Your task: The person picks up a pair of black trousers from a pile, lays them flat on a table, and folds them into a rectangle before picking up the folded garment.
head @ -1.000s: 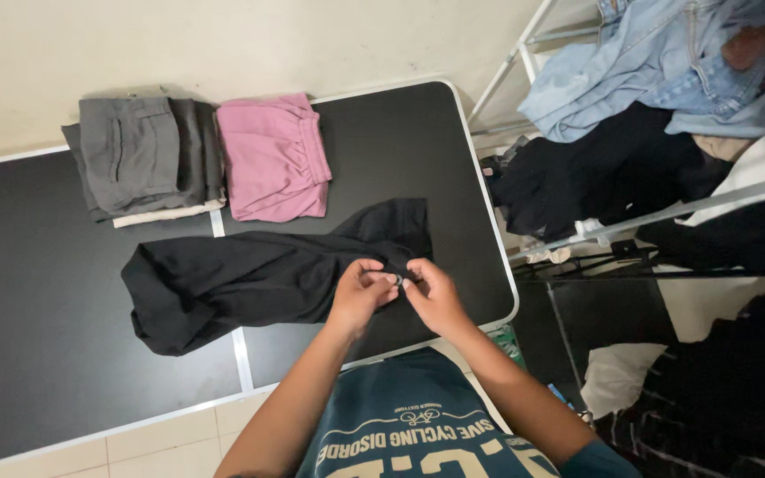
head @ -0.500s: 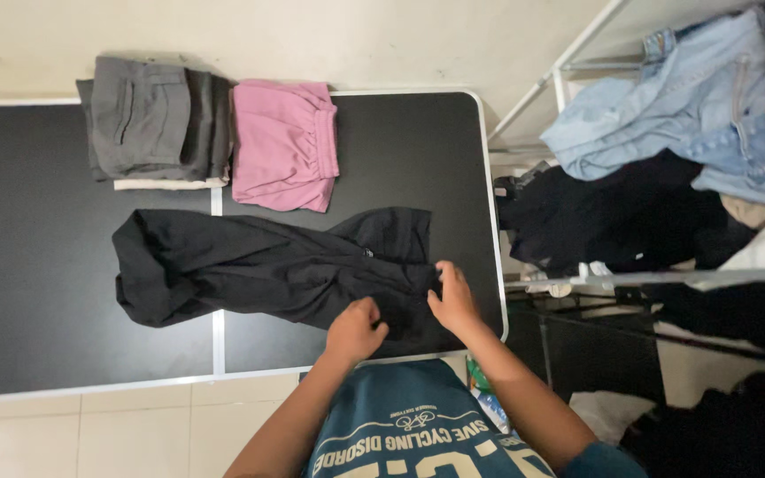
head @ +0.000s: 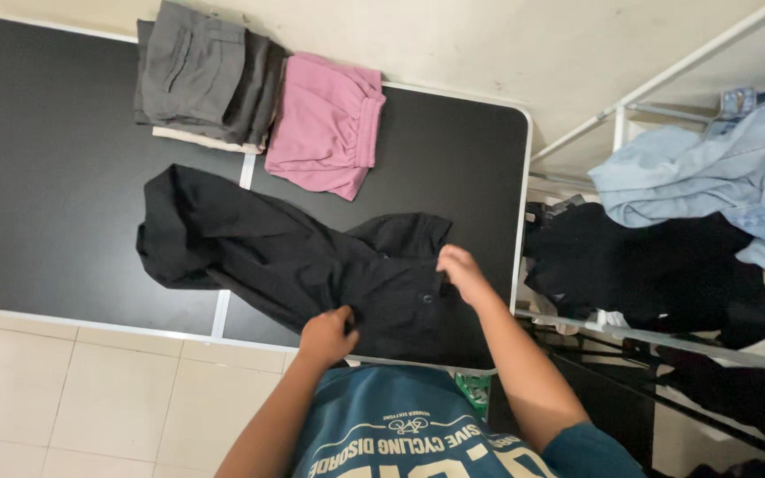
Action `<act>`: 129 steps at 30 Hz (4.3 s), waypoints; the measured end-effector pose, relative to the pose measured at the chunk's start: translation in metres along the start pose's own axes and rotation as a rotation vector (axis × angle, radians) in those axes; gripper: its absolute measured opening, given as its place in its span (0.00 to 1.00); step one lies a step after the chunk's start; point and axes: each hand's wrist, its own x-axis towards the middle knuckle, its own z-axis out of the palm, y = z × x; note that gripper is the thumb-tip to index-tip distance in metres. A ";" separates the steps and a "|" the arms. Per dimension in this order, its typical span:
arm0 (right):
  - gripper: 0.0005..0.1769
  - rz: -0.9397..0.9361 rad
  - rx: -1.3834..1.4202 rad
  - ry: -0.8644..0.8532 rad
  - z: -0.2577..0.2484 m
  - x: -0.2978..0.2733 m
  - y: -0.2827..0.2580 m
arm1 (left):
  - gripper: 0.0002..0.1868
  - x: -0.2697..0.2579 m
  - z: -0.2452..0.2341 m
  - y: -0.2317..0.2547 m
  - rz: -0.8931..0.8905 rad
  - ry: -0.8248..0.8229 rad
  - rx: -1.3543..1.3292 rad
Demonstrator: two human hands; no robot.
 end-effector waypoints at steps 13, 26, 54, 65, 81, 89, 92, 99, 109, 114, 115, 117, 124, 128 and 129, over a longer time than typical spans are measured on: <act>0.07 -0.456 -0.707 0.862 0.011 -0.013 -0.030 | 0.31 0.022 -0.056 -0.098 -0.096 0.688 0.092; 0.23 0.581 0.263 0.265 -0.045 -0.033 -0.077 | 0.49 0.041 -0.181 -0.149 -0.390 0.856 0.275; 0.38 0.554 0.498 0.627 0.043 -0.056 0.002 | 0.20 0.037 -0.123 -0.180 -0.154 -0.122 0.370; 0.35 -0.012 0.505 0.960 -0.033 -0.060 0.011 | 0.40 0.056 -0.137 -0.162 -0.327 -0.609 -0.084; 0.23 0.379 -0.150 0.445 0.051 -0.094 -0.023 | 0.18 0.130 -0.060 0.044 0.563 0.361 -0.066; 0.31 -0.404 0.083 0.468 0.099 -0.120 -0.010 | 0.37 0.183 0.011 0.093 0.538 0.307 0.345; 0.30 0.288 0.047 0.581 0.058 -0.132 0.032 | 0.07 0.203 0.028 0.071 0.529 0.256 0.275; 0.36 0.323 0.980 0.891 -0.026 -0.176 0.069 | 0.09 0.218 -0.051 0.007 0.274 0.531 -0.531; 0.30 0.451 1.153 0.545 -0.020 -0.155 0.040 | 0.13 0.193 -0.055 0.080 0.680 0.474 0.008; 0.22 -0.013 0.531 0.613 -0.017 -0.141 0.074 | 0.25 0.215 -0.033 0.105 0.322 0.233 0.196; 0.22 -0.015 0.529 0.616 -0.020 -0.141 0.073 | 0.24 0.217 -0.032 0.109 0.289 0.181 0.270; 0.17 0.215 -0.111 0.859 -0.020 -0.147 0.068 | 0.24 0.214 -0.031 0.114 0.255 0.122 0.347; 0.13 -0.014 -0.216 0.999 -0.020 -0.156 0.050 | 0.29 0.217 -0.047 0.136 0.154 -0.129 0.463; 0.14 -0.273 -0.343 0.867 -0.020 -0.150 0.046 | 0.27 0.227 -0.023 0.124 0.204 -0.084 0.592; 0.15 -0.304 -0.426 0.838 -0.020 -0.148 0.046 | 0.27 0.237 -0.017 0.121 0.208 -0.085 0.591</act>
